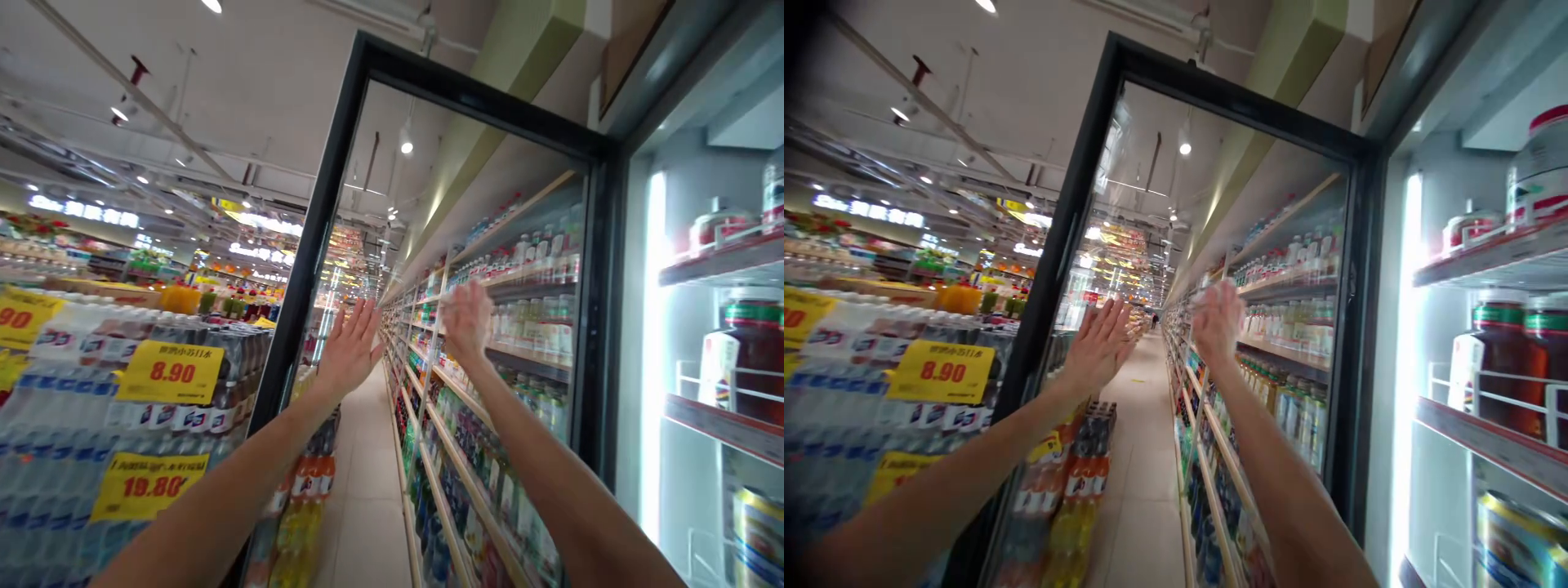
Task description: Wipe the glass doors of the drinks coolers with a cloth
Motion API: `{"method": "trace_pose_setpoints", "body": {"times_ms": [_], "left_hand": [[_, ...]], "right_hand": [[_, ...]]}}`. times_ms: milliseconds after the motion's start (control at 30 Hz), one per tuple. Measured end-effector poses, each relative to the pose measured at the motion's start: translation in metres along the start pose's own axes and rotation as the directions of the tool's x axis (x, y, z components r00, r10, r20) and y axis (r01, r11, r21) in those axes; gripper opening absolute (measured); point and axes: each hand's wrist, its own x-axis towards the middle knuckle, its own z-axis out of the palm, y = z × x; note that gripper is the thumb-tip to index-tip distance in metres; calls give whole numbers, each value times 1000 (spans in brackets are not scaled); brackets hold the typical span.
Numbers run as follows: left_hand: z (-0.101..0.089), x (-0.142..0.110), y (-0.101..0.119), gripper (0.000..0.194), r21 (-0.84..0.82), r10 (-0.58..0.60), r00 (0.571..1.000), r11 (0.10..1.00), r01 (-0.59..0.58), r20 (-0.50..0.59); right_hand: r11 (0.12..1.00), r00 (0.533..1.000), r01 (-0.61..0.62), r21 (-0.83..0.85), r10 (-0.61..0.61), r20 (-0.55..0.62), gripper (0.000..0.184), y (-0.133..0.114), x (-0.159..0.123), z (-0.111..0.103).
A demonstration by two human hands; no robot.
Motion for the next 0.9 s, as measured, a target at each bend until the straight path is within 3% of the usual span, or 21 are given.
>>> {"method": "trace_pose_setpoints", "body": {"times_ms": [67,100,167,233,267,300,333,400,433,467,533,567,600,667,700,767,833,900], "left_hand": [[-1,-1,2,63,2,34,999,999,-35,9],[-1,-1,2,64,3,34,999,999,-34,7],[-2,-1,0,64,-2,31,999,1000,-31,12],[-3,0,-1,64,-6,24,1000,1000,-24,15],[-3,1,-2,64,-7,20,1000,1000,-20,14],[-4,2,-3,65,-8,18,1000,1000,-18,13],[-4,3,-3,65,-9,18,1000,1000,-18,11],[-3,1,3,64,-7,10,1000,1000,-10,-2],[-3,-3,8,63,-4,3,1000,1000,-3,-6],[-2,-8,16,62,-4,6,1000,1000,-6,-3],[0,-22,36,61,-15,40,999,999,-39,30],[1,-30,47,60,-23,65,996,998,-63,54],[1,-38,57,60,-30,88,993,996,-86,78],[2,-50,72,57,-37,108,988,994,-104,109],[2,-53,76,57,-37,102,988,994,-98,116],[2,-55,79,55,-42,93,987,995,-88,132],[1,-54,78,55,-45,84,986,996,-78,146],[2,-53,76,55,-42,81,984,996,-75,156]], "right_hand": [[963,955,270,22,-271,119,49,-33,-6,7],[942,930,334,26,-334,153,49,-37,-8,7],[952,939,306,-13,-299,169,49,-15,-12,0],[991,991,98,-94,-89,100,48,37,-18,-15],[990,997,-62,-130,67,28,48,67,-21,-23],[962,972,-234,-143,226,-68,48,95,-25,-30],[912,915,-388,-131,365,-169,47,117,-29,-36],[839,821,-537,-94,493,-290,48,135,-39,-40],[847,826,-525,-91,480,-297,49,129,-45,-40],[883,867,-459,-100,420,-269,50,114,-52,-37],[974,976,-196,-114,182,-115,52,72,-68,-29],[995,999,-40,-95,38,-18,52,52,-76,-26],[991,989,121,-59,-115,95,52,38,-85,-25],[971,953,238,-27,-229,197,51,33,-100,-28],[978,964,201,-47,-189,189,50,43,-106,-32],[990,997,-57,-128,62,37,50,77,-115,-43],[924,930,-353,-151,328,-163,51,104,-120,-49],[879,877,-458,-136,421,-233,52,99,-126,-46]]}}
